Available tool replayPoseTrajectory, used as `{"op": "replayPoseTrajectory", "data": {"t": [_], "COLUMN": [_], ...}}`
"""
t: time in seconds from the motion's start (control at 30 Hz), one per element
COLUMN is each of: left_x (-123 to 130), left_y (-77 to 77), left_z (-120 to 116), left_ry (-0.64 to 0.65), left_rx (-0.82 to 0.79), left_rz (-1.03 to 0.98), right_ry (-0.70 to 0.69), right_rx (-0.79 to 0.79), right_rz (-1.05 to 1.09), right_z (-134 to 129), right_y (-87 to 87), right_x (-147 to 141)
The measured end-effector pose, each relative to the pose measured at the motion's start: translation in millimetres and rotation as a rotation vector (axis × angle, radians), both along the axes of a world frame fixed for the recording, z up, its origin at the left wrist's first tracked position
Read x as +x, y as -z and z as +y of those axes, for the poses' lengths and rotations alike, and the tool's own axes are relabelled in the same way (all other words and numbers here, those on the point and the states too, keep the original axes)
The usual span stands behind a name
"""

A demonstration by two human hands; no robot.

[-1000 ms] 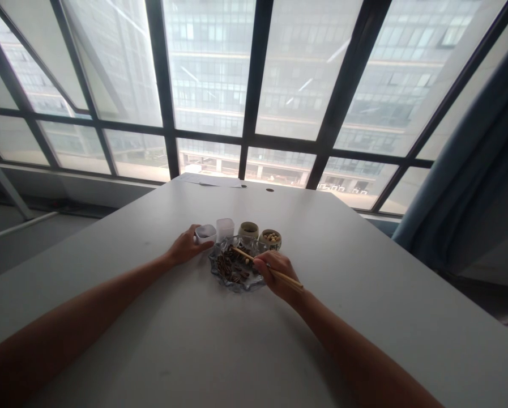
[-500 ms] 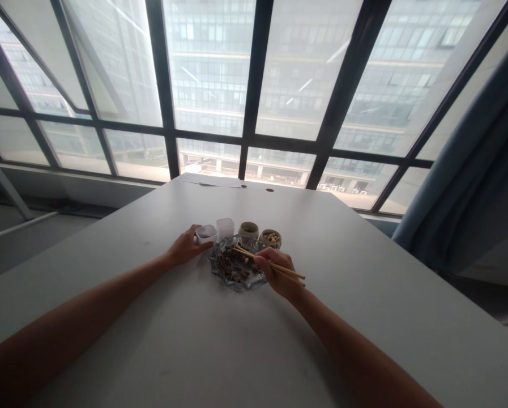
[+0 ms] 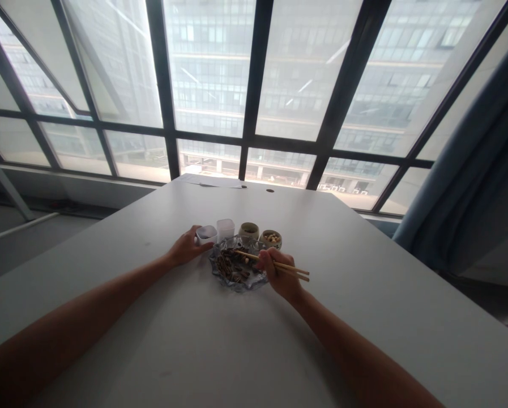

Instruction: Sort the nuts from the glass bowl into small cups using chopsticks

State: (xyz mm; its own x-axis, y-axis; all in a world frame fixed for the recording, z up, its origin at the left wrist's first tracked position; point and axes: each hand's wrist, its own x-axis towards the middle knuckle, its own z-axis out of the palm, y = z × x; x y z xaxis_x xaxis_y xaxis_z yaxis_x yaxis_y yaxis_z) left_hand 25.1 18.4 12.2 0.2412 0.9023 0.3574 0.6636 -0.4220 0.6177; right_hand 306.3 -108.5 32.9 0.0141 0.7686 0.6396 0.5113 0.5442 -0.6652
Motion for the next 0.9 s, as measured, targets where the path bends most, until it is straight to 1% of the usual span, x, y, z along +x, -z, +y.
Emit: {"op": "replayPoseTrajectory", "data": {"t": [0.1,0.2,0.27,0.33,0.43,0.5,0.57,0.63,0.73,0.83,0.9], "left_x": [0.3,0.6,0.7,0.7,0.7,0.9,1.2,1.6,2.4,3.0,3.2], "left_y": [0.6,3.2,5.4,7.1,7.7,7.1,6.4,5.8,5.3,5.1,5.0], "left_z": [0.3,2.1,3.8,4.9,4.8,3.8,2.6,1.6,0.7,0.5,0.5], "left_ry": [-0.007,-0.030,-0.034,-0.022,-0.004,0.003,0.007,0.011,0.013,0.009,0.012], "left_rx": [0.019,0.138,0.232,0.290,0.314,0.307,0.298,0.287,0.266,0.264,0.271], "left_rz": [-0.003,-0.034,-0.056,-0.065,-0.058,-0.059,-0.071,-0.073,-0.057,-0.062,-0.064], "right_ry": [0.073,0.152,0.190,0.198,0.181,0.184,0.187,0.162,0.050,-0.072,-0.093], "right_rx": [-0.027,-0.086,-0.134,-0.158,-0.168,-0.162,-0.121,-0.037,0.047,0.053,0.041], "right_rz": [0.200,0.448,0.587,0.672,0.714,0.715,0.659,0.533,0.357,0.231,0.180], "right_z": [5.3,15.7,23.5,30.1,34.8,33.0,27.1,18.5,8.6,14.1,26.6], "right_y": [-1.4,-0.7,2.7,7.5,12.6,11.3,4.1,-9.0,-34.4,-54.4,-59.6], "right_x": [0.6,7.8,15.2,21.9,26.8,25.6,20.6,11.3,-10.8,-36.7,-50.7]}}
